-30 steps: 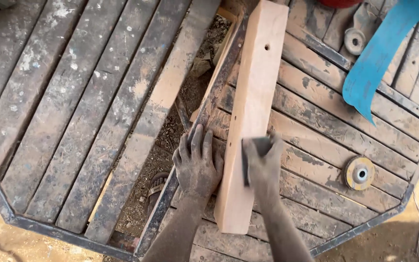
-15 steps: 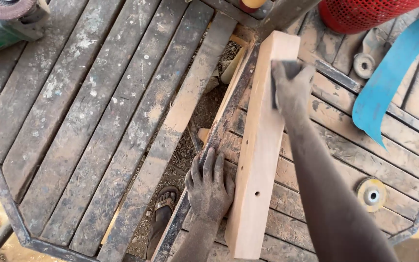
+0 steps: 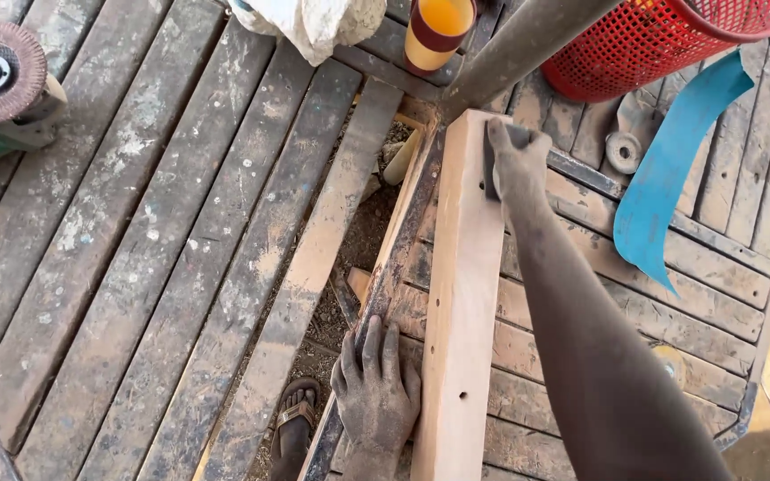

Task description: Manually sanding a wooden beam with sandpaper on a metal workbench

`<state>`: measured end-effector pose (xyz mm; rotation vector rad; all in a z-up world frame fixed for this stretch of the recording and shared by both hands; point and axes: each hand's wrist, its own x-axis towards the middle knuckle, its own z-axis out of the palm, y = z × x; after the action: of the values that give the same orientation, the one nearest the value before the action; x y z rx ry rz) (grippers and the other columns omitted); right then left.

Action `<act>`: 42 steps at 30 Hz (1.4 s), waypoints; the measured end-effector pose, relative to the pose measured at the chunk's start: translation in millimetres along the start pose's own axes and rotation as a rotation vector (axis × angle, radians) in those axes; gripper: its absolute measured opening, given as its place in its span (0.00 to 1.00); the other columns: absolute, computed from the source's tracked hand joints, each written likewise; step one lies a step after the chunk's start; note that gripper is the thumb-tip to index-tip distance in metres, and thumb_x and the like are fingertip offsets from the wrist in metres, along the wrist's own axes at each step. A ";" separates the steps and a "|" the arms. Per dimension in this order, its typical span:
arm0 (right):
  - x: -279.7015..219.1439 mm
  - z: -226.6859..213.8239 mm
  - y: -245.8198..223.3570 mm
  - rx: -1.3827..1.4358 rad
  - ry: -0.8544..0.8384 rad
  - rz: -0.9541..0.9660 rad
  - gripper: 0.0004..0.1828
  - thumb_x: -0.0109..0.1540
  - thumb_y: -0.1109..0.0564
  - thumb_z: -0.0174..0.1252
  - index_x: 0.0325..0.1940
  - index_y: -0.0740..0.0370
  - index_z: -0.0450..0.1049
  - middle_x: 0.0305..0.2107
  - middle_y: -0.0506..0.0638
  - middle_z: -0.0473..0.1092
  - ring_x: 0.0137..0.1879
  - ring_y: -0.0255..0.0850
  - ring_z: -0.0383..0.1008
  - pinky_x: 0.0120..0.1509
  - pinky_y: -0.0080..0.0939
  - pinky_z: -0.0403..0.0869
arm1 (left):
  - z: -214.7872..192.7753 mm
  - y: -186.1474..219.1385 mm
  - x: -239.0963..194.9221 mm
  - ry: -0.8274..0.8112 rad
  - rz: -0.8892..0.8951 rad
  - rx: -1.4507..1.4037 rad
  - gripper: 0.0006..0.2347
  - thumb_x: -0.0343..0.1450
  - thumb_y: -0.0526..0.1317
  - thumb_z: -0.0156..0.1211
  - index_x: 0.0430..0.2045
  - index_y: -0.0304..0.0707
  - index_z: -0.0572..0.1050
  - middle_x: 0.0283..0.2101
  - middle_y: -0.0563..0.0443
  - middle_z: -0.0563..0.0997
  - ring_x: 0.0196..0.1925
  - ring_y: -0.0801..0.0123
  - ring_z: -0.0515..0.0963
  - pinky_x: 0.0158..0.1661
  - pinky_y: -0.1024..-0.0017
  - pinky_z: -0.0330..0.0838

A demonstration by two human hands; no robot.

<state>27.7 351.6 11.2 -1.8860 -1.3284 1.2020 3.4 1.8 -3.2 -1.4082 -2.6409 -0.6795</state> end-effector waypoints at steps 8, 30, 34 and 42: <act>-63.3 -19.7 33.0 -0.083 0.087 0.149 0.37 0.54 0.29 0.59 0.55 0.58 0.67 0.48 0.46 0.73 0.54 0.35 0.73 0.60 0.35 0.67 | -1.1 -3.5 -4.1 0.013 0.026 0.012 0.18 0.75 0.50 0.48 0.58 0.52 0.75 0.65 0.54 0.75 0.63 0.50 0.75 0.56 0.55 0.68; 1.9 1.0 -11.8 -0.289 0.088 0.135 0.49 0.54 0.19 0.48 0.66 0.57 0.59 0.57 0.54 0.70 0.64 0.50 0.70 0.67 0.48 0.64 | 2.2 -3.5 -1.1 -0.030 0.001 0.010 0.18 0.74 0.50 0.49 0.58 0.52 0.75 0.65 0.54 0.75 0.63 0.48 0.75 0.56 0.53 0.69; -73.7 -19.6 20.8 -0.592 0.024 -0.083 0.43 0.67 0.19 0.43 0.65 0.57 0.55 0.63 0.62 0.60 0.72 0.61 0.61 0.73 0.66 0.61 | 22.5 -5.7 -6.4 0.135 0.017 -0.003 0.19 0.72 0.51 0.48 0.57 0.57 0.75 0.65 0.53 0.75 0.64 0.48 0.75 0.56 0.56 0.69; -348.9 -75.7 142.4 -0.763 0.117 -0.156 0.42 0.68 0.35 0.45 0.80 0.56 0.47 0.66 0.64 0.57 0.71 0.63 0.59 0.67 0.68 0.63 | 18.3 -7.9 -11.2 0.094 0.026 -0.036 0.20 0.71 0.50 0.53 0.59 0.56 0.75 0.67 0.52 0.73 0.66 0.46 0.73 0.57 0.55 0.67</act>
<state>117.2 -19.5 56.1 -2.2326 -2.0052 0.5120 6.1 -3.1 -25.4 -1.3817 -2.5472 -0.7744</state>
